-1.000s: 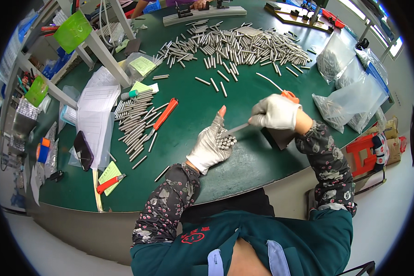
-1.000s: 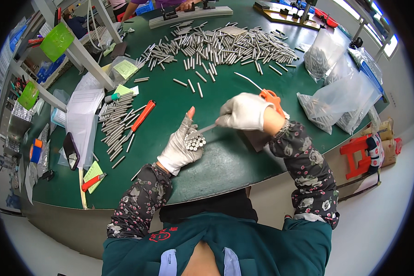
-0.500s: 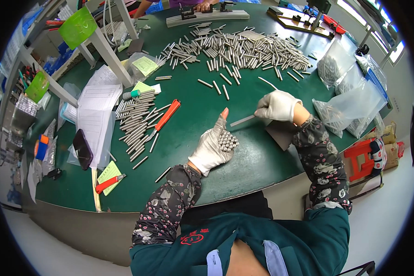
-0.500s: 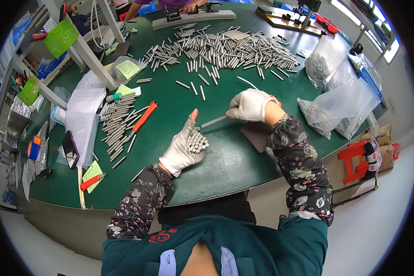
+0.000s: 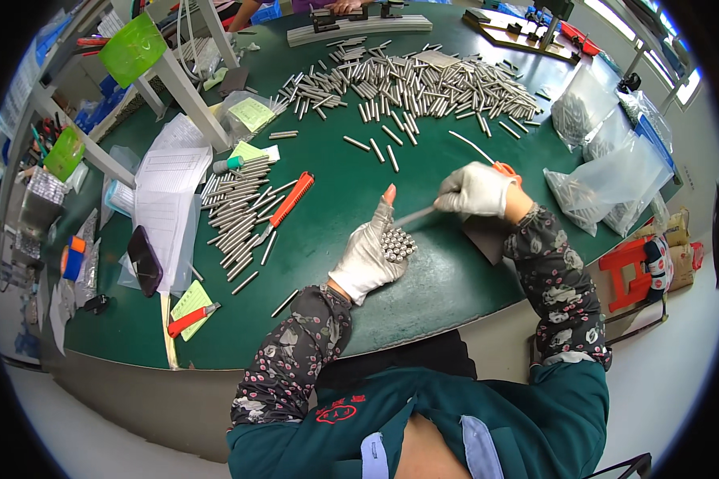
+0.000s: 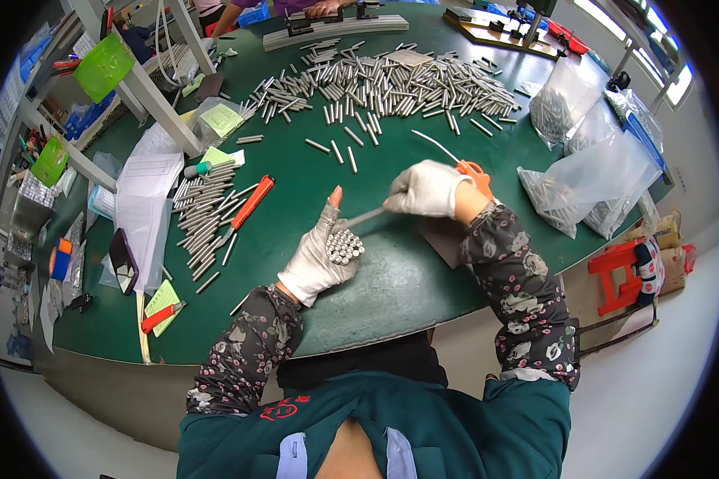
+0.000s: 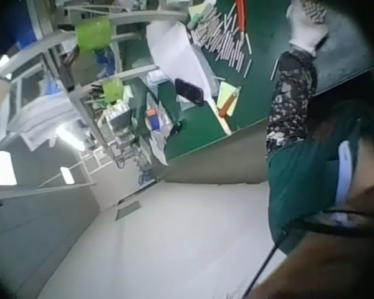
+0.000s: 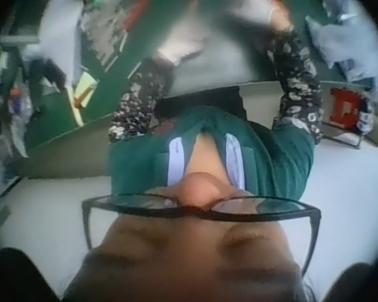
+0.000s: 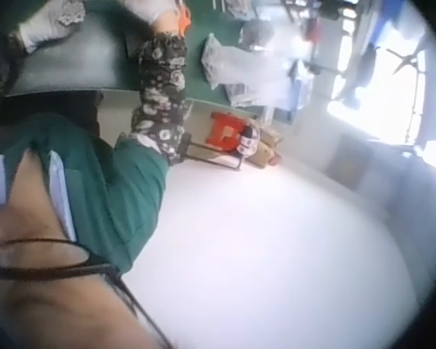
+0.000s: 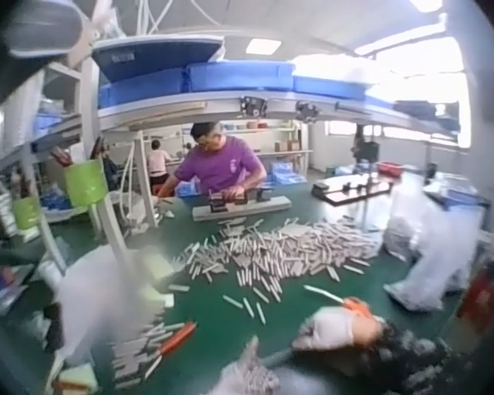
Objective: The worker is organizing and bundling small metal rods on a workbench in a manufacturing environment.
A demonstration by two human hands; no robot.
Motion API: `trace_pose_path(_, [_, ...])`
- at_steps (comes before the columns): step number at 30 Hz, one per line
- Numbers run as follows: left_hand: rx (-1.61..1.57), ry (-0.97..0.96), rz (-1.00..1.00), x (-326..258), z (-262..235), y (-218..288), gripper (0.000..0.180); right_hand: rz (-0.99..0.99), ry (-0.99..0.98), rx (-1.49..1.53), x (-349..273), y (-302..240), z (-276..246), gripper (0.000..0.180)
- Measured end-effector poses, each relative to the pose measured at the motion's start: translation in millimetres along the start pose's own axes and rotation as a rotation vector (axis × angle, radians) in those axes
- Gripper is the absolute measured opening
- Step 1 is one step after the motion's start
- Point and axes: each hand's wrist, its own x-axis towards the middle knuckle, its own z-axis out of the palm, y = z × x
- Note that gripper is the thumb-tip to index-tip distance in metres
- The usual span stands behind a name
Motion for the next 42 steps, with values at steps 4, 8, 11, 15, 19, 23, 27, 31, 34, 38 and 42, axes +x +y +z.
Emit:
trace_pose_path(4, [0.008, -0.006, 0.088, -1, 1, -6, 0.097, -0.062, -0.039, -0.004, -6, -2, -1, 0.021])
trace_pose_path(8, [-0.076, -0.032, 0.006, -2, -1, -5, 0.097, 0.050, 0.050, -0.133, 1, -5, 0, 0.022])
trace_pose_path(11, [-0.036, -0.039, 0.052, -2, -1, -2, 0.097, 0.017, -0.011, -0.047, -3, -5, -8, 0.023])
trace_pose_path(15, [0.032, -0.017, 0.010, -1, -2, 4, 0.097, -0.092, -0.013, -0.051, 2, -3, 6, 0.025])
trace_pose_path(19, [-0.009, -0.047, 0.060, 0, 0, -7, 0.099, -0.029, 0.020, -0.039, 1, 1, -5, 0.024])
trace_pose_path(23, [0.019, -0.020, 0.024, -2, -1, 1, 0.100, -0.066, -0.092, 0.013, 1, -12, 6, 0.024])
trace_pose_path(27, [-0.082, -0.057, 0.016, 0, 0, 0, 0.102, 0.079, 0.042, -0.021, 6, 3, -3, 0.024])
trace_pose_path(31, [-0.038, -0.055, 0.017, -2, -2, 0, 0.103, -0.148, -0.030, 0.025, -4, -13, 6, 0.021])
trace_pose_path(34, [-0.050, -0.068, 0.009, -3, -1, 0, 0.103, -0.031, 0.007, 0.037, 4, 2, 10, 0.023])
trace_pose_path(38, [-0.118, -0.080, -0.057, -2, 0, 5, 0.103, 0.025, -0.035, 0.064, -6, 2, -1, 0.024])
trace_pose_path(42, [0.143, -0.045, 0.086, -2, -3, 1, 0.102, -0.016, -0.045, 0.060, 2, -2, 8, 0.025])
